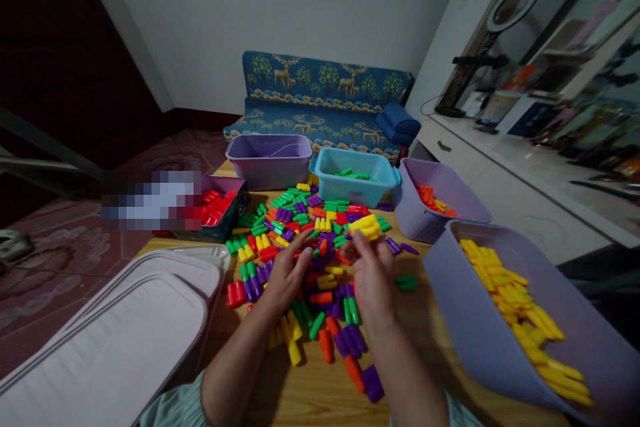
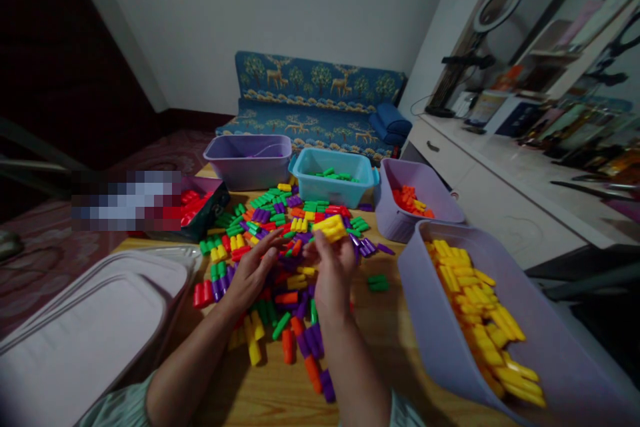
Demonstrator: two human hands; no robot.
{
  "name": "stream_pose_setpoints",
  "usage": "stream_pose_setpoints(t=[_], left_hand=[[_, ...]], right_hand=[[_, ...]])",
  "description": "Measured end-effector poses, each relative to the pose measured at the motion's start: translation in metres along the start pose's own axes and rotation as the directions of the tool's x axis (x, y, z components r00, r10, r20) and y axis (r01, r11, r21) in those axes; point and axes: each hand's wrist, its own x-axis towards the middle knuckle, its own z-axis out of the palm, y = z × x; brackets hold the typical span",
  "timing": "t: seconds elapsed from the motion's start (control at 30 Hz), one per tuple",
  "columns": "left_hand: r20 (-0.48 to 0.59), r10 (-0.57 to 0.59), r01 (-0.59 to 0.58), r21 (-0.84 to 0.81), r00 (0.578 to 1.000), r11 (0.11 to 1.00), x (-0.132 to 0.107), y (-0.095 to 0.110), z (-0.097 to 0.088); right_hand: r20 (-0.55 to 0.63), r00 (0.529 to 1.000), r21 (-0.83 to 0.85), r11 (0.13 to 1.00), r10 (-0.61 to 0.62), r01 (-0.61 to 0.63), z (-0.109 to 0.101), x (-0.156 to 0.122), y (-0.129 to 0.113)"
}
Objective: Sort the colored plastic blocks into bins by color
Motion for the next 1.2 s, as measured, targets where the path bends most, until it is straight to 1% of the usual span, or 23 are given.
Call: stream_pose_setpoints(t=[0.03, 0.1, 0.17, 0.2, 0.27, 0.37, 0.43, 0.5, 0.53, 0.57, 0.6, 0.63, 0.67, 0.7, 0.73, 0.77, 0.8, 0.83, 0.87, 0.93, 1.0, 1.1, 1.2], left_hand=[[-0.004, -0.001, 0.001, 0.017, 1.000, 1.000, 0.000, -0.001, 0.001], [0.001, 0.004, -0.004, 0.059, 1.000, 0.998, 0.001, -0.002, 0.002], [0.010, 0.020, -0.021, 0.102, 1.000, 0.995, 0.002, -0.002, 0.002], [0.012, 0.029, -0.030, 0.124, 1.000, 0.992, 0.002, -0.002, 0.002], [0.015, 0.046, -0.048, 0.168, 0.999, 0.985, 0.003, -0.002, 0.002], [0.028, 0.055, -0.059, 0.216, 0.998, 0.975, 0.004, -0.004, 0.002], [0.039, 0.056, -0.064, 0.246, 0.998, 0.967, 0.004, -0.007, 0.002], [0.033, 0.080, -0.087, 0.278, 0.996, 0.957, 0.004, -0.009, 0.002], [0.025, 0.109, -0.111, 0.294, 0.994, 0.949, 0.004, -0.009, 0.001], [0.015, 0.148, -0.145, 0.313, 0.989, 0.939, 0.005, -0.009, 0.000], [0.010, 0.194, -0.186, 0.338, 0.981, 0.923, 0.005, -0.009, -0.001], [0.021, 0.241, -0.231, 0.374, 0.970, 0.898, 0.006, -0.008, -0.002], [0.053, 0.281, -0.276, 0.422, 0.958, 0.863, 0.006, -0.007, -0.004], [0.102, 0.302, -0.313, 0.478, 0.948, 0.821, 0.006, -0.005, -0.005], [0.157, 0.298, -0.335, 0.536, 0.941, 0.775, 0.006, -0.004, -0.006], [0.208, 0.272, -0.342, 0.592, 0.940, 0.730, 0.006, -0.003, -0.007], [0.250, 0.229, -0.339, 0.640, 0.941, 0.690, 0.005, -0.003, -0.007], [0.281, 0.181, -0.329, 0.677, 0.942, 0.659, 0.004, -0.003, -0.007], [0.305, 0.134, -0.318, 0.703, 0.943, 0.637, 0.003, -0.003, -0.006], [0.339, 0.067, -0.306, 0.727, 0.939, 0.614, 0.002, -0.003, -0.004], [0.340, 0.037, -0.291, 0.737, 0.940, 0.610, 0.003, -0.004, -0.003], [0.303, 0.031, -0.255, 0.738, 0.953, 0.625, 0.004, -0.004, -0.002], [0.282, 0.038, -0.242, 0.734, 0.959, 0.635, 0.005, -0.003, -0.002]], right_hand=[[-0.126, 0.986, 0.052, 0.992, -0.106, 0.114, -0.004, 0.004, -0.012], [-0.292, 0.919, 0.103, 0.947, -0.264, 0.304, -0.016, 0.013, -0.035], [-0.402, 0.849, 0.136, 0.894, -0.343, 0.426, -0.034, 0.023, -0.054], [-0.443, 0.822, 0.142, 0.877, -0.359, 0.460, -0.044, 0.028, -0.060], [-0.474, 0.803, 0.158, 0.862, -0.362, 0.482, -0.064, 0.037, -0.067], [-0.455, 0.824, 0.191, 0.867, -0.338, 0.461, -0.081, 0.047, -0.064], [-0.418, 0.858, 0.197, 0.892, -0.298, 0.406, -0.081, 0.049, -0.057], [-0.337, 0.902, 0.131, 0.936, -0.269, 0.328, -0.074, 0.050, -0.048], [-0.264, 0.928, 0.043, 0.958, -0.262, 0.282, -0.070, 0.051, -0.042], [-0.172, 0.951, -0.086, 0.966, -0.257, 0.245, -0.067, 0.052, -0.035], [-0.072, 0.966, -0.245, 0.943, -0.250, 0.226, -0.064, 0.053, -0.027], [0.029, 0.970, -0.413, 0.881, -0.241, 0.231, -0.063, 0.054, -0.017], [0.121, 0.964, -0.566, 0.782, -0.237, 0.263, -0.063, 0.056, -0.008], [0.206, 0.950, -0.685, 0.658, -0.234, 0.311, -0.065, 0.058, 0.002], [0.277, 0.933, -0.768, 0.530, -0.231, 0.359, -0.067, 0.060, 0.011], [0.329, 0.918, -0.821, 0.415, -0.220, 0.393, -0.070, 0.061, 0.019], [0.368, 0.910, -0.852, 0.321, -0.193, 0.413, -0.072, 0.062, 0.025], [0.394, 0.906, -0.870, 0.252, -0.156, 0.423, -0.075, 0.063, 0.030], [0.412, 0.904, -0.880, 0.207, -0.116, 0.428, -0.076, 0.063, 0.033], [0.440, 0.897, -0.882, 0.165, -0.050, 0.442, -0.078, 0.062, 0.034], [0.460, 0.888, -0.874, 0.171, -0.009, 0.455, -0.077, 0.060, 0.030], [0.452, 0.892, -0.878, 0.191, 0.027, 0.439, -0.075, 0.057, 0.025], [0.446, 0.895, -0.888, 0.139, 0.022, 0.439, -0.073, 0.054, 0.027]])
